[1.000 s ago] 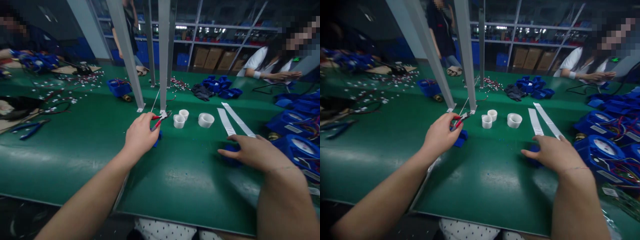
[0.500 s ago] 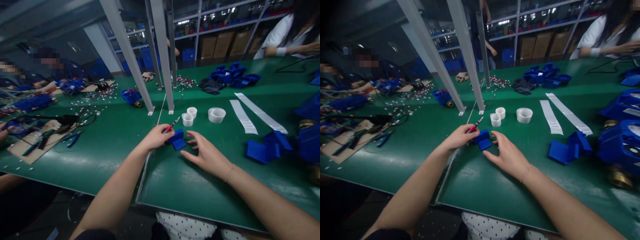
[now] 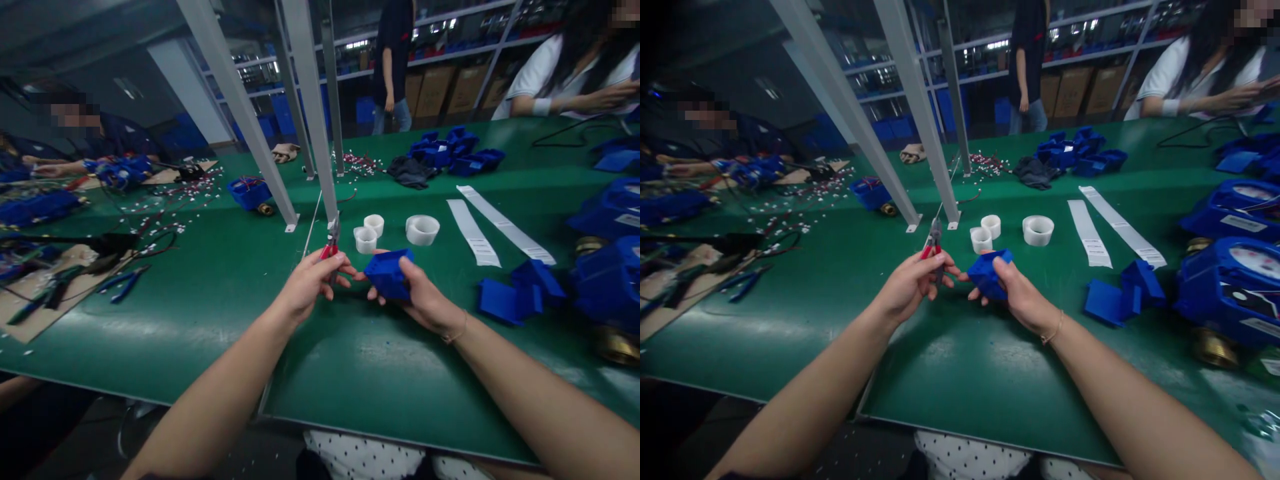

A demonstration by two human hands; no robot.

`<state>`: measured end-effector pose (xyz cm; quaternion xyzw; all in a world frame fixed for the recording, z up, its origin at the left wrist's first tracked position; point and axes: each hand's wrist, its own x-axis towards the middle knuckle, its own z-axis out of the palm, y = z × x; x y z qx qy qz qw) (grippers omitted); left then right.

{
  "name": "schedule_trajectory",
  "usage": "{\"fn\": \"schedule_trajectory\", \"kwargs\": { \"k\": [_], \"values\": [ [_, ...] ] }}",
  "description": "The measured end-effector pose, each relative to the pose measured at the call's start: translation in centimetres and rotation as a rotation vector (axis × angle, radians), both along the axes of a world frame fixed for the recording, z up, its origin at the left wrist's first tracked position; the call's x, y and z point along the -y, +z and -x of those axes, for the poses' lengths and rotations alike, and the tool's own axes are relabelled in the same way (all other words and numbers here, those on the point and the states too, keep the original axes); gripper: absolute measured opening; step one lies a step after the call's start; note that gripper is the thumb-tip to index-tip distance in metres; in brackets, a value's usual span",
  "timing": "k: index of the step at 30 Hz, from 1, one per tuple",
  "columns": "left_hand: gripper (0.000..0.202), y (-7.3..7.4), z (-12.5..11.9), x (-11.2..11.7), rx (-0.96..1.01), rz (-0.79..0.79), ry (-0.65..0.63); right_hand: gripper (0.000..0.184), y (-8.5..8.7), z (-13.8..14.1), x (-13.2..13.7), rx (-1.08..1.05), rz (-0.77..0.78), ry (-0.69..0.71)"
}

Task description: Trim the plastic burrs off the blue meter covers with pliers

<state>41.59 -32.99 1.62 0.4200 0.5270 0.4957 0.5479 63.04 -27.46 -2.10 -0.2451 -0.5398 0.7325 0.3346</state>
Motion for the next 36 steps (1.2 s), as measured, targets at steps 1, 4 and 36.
{"fn": "schedule_trajectory", "kwargs": {
  "k": [1,4,36],
  "values": [
    [0.035,0.0,0.2,-0.1,0.007,0.002,0.035,0.075,0.5,-0.3,-0.1,-0.079,0.133,0.019],
    [0.034,-0.2,0.4,-0.3,0.007,0.033,0.080,0.081,1.8,-1.2,-0.4,-0.208,0.321,0.091],
    [0.028,1.3,-2.7,3.9,-1.619,-0.593,0.073,0.074,0.5,1.3,1.4,-0.069,0.271,0.055]
  ]
}}
